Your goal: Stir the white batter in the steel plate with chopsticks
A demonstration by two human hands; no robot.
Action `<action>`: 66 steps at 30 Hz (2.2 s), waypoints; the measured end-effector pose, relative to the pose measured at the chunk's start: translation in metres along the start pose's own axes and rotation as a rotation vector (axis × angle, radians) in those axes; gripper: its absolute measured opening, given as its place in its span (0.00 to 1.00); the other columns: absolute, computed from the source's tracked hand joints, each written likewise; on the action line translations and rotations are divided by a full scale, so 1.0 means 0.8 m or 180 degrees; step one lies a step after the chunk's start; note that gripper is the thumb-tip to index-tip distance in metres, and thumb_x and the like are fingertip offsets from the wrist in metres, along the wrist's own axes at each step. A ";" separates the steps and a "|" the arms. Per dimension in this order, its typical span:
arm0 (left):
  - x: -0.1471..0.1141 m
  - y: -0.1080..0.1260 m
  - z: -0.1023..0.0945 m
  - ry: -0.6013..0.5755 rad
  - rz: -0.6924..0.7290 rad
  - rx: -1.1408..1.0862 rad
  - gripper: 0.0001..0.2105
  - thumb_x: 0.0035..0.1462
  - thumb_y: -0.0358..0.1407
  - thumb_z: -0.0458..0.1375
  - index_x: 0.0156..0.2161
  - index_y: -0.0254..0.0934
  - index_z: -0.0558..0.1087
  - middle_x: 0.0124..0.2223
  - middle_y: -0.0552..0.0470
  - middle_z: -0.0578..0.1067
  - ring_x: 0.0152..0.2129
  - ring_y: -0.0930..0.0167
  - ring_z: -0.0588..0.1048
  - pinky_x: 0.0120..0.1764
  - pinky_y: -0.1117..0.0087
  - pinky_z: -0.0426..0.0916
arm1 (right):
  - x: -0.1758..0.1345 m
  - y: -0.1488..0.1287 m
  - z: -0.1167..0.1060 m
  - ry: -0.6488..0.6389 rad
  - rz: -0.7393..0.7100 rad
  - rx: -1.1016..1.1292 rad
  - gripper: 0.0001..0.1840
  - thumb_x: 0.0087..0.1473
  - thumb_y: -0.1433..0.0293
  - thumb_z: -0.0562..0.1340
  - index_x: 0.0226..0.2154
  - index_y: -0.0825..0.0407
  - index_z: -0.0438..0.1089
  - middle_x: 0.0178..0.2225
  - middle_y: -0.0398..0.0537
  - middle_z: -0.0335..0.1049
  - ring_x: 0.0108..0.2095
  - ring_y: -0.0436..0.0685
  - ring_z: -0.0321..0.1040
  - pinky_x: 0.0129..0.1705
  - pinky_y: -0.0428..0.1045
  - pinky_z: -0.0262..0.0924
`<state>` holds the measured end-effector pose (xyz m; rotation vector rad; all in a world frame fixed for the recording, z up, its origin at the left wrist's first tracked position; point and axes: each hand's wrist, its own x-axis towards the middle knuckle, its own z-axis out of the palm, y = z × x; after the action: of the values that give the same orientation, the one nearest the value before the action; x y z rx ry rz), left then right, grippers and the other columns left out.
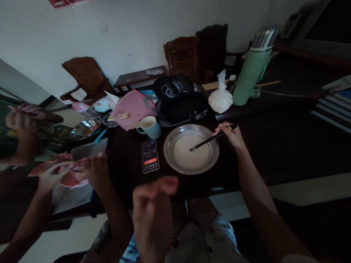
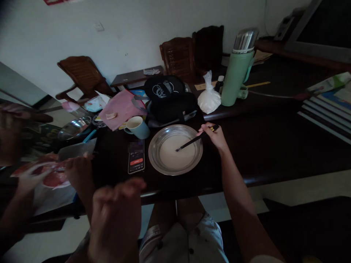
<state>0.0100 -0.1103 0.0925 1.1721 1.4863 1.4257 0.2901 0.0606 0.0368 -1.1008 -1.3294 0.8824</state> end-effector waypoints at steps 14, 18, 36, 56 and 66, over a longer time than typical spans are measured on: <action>0.179 -0.126 0.061 0.0124 -0.0353 -0.1112 0.23 0.53 0.50 0.56 0.51 0.40 0.72 0.54 0.47 0.73 0.53 0.64 0.70 0.53 0.65 0.64 | -0.002 -0.005 0.002 -0.0183 -0.0030 -0.0071 0.20 0.54 0.52 0.60 0.25 0.49 0.74 0.22 0.45 0.76 0.28 0.56 0.74 0.38 0.51 0.66; 0.178 -0.126 0.063 -0.0016 -0.0619 -0.1382 0.20 0.51 0.47 0.57 0.46 0.38 0.75 0.50 0.48 0.76 0.53 0.65 0.70 0.54 0.66 0.63 | -0.003 -0.006 0.009 -0.0571 -0.0214 -0.0231 0.20 0.53 0.52 0.61 0.24 0.50 0.75 0.28 0.47 0.78 0.34 0.57 0.74 0.41 0.51 0.65; 0.181 -0.128 0.065 -0.0096 -0.1263 -0.1695 0.20 0.43 0.49 0.61 0.36 0.35 0.76 0.32 0.53 0.80 0.38 0.66 0.77 0.44 0.67 0.68 | -0.001 0.005 -0.002 0.0054 -0.0014 -0.0078 0.20 0.53 0.51 0.60 0.25 0.49 0.74 0.22 0.45 0.76 0.28 0.57 0.74 0.38 0.52 0.66; 0.181 -0.131 0.065 -0.0117 -0.1088 -0.1644 0.19 0.45 0.48 0.61 0.37 0.35 0.76 0.34 0.53 0.80 0.40 0.67 0.76 0.46 0.68 0.67 | -0.003 0.002 0.006 -0.0597 -0.0128 -0.0097 0.18 0.53 0.53 0.61 0.27 0.49 0.75 0.28 0.47 0.78 0.34 0.58 0.75 0.41 0.51 0.65; 0.180 -0.130 0.064 -0.0115 -0.1070 -0.1589 0.19 0.47 0.47 0.60 0.40 0.35 0.76 0.34 0.52 0.80 0.40 0.66 0.76 0.47 0.67 0.66 | -0.004 0.001 0.001 -0.0421 -0.0022 -0.0031 0.20 0.54 0.52 0.60 0.26 0.49 0.75 0.24 0.46 0.77 0.30 0.58 0.74 0.39 0.52 0.66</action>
<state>0.0043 0.0466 -0.0053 0.6060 1.1408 1.4164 0.2895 0.0577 0.0348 -1.0596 -1.4464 0.9580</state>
